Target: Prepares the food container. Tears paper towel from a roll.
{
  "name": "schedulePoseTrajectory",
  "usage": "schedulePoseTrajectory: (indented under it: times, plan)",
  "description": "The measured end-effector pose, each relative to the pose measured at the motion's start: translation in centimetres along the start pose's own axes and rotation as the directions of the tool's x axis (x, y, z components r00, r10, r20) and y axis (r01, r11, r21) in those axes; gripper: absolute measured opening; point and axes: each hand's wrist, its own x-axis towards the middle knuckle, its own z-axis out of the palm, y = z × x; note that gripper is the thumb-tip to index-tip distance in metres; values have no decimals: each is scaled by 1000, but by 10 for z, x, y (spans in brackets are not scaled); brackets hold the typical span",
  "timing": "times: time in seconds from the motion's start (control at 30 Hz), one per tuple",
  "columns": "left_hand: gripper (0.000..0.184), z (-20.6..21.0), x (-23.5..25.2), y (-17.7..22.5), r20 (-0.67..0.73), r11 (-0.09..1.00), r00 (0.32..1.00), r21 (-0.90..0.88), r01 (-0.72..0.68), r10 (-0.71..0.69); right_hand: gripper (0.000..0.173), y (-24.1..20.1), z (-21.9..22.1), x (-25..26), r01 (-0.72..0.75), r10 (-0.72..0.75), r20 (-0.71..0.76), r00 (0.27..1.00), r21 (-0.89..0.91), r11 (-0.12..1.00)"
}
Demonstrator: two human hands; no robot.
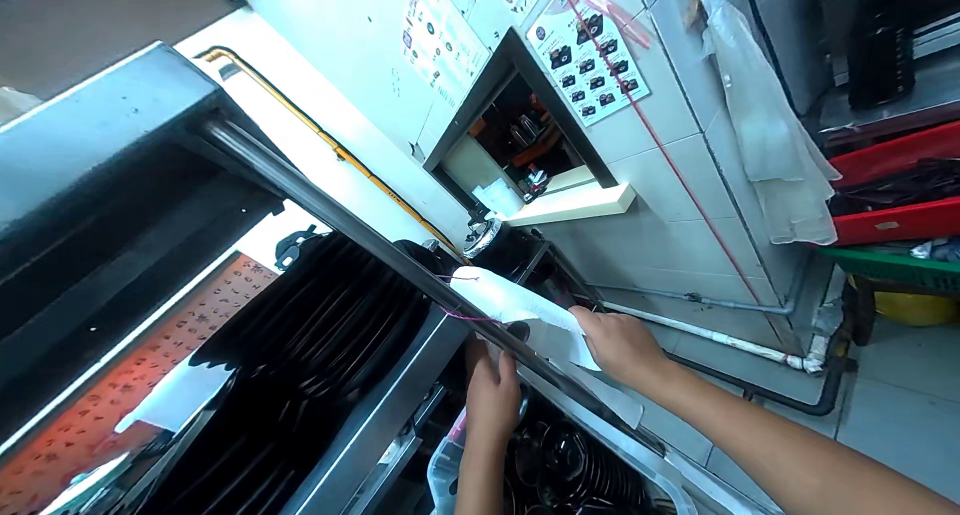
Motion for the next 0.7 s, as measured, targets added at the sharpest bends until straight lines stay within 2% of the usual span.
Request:
schedulePoseTrajectory:
  times: [0.13, 0.3, 0.47, 0.53, 0.6, 0.67, 0.7]
  plan:
    - [46, 2, -1, 3, -31, 992, 998, 109, -58, 62, 18, -1, -3, -14, 63, -72, -107, 992, -90, 994]
    - [43, 2, -2, 8, -9, 977, 999, 212, -36, 39, 13, -9, -16, -37, 38, -52, -104, 993, -130, 991]
    - [45, 8, -1, 9, 6, 973, 998, 224, 60, -63, 25, 3, -31, -61, -50, 36, -109, 993, -131, 990]
    - [41, 12, -1, 7, -34, 986, 999, 159, 46, -41, 29, 16, -45, -68, -89, 83, -109, 991, -56, 994]
    - [37, 18, -6, 3, -141, 1000, 990, 15, 1, 1, 31, 29, -69, -74, -124, 128, -51, 990, 72, 990]
    - [63, 20, -26, 0, -244, 979, 969, -182, -90, 43, 30, 38, -98, -82, -153, 155, 13, 988, 238, 959]
    - [69, 21, -43, 0, -310, 953, 948, -258, -157, 72, 30, 40, -112, -87, -162, 163, 24, 986, 312, 936]
